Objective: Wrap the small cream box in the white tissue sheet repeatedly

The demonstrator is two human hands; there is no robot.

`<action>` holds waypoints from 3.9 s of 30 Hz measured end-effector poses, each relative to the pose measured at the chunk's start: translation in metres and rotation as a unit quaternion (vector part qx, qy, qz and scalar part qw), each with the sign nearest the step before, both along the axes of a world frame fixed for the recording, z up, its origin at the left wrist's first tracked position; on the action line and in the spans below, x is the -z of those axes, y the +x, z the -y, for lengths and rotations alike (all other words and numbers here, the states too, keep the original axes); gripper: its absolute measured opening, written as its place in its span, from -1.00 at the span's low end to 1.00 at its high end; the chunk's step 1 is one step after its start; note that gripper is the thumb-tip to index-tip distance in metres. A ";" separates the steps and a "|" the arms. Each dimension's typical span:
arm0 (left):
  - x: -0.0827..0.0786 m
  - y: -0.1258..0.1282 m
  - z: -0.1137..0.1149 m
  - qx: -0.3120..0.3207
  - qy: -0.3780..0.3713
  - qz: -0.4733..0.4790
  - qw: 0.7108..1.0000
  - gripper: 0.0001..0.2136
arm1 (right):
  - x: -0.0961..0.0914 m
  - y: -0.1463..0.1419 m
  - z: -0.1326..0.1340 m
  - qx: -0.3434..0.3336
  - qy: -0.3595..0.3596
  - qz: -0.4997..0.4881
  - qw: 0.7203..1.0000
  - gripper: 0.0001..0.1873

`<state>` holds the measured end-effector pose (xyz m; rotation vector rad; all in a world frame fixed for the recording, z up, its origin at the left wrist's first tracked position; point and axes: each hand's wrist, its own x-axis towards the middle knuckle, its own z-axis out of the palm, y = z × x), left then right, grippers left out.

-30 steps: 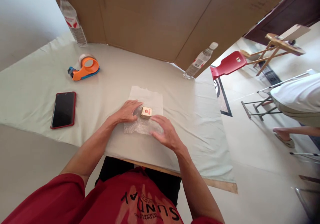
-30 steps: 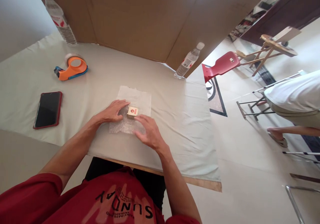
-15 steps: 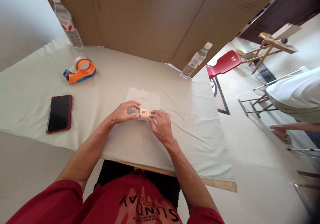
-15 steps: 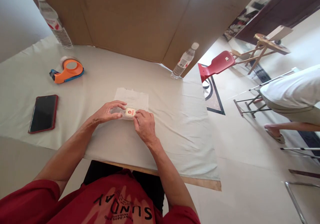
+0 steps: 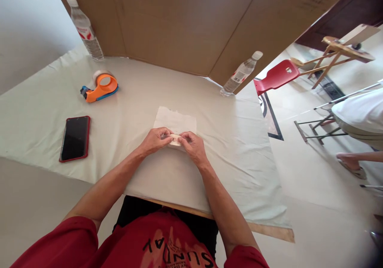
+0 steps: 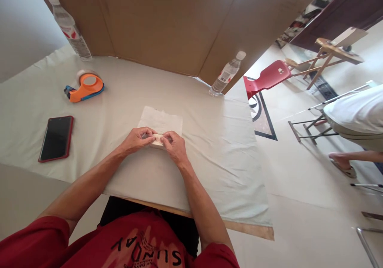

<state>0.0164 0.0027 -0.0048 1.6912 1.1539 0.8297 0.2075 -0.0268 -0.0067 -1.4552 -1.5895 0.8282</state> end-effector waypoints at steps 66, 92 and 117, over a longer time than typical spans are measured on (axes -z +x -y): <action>-0.026 -0.037 -0.001 -0.140 -0.230 -0.190 0.944 -0.41 | -0.028 -0.016 0.027 -0.124 0.197 0.500 0.834 -0.77; -0.044 0.015 0.002 -0.116 -0.299 -0.007 0.947 -0.95 | -0.022 -0.014 0.022 -0.133 0.218 0.504 0.825 -0.82; -0.042 0.013 0.030 0.083 0.136 -0.382 0.911 -0.81 | -0.005 0.050 0.045 0.041 -0.153 0.120 0.980 -0.29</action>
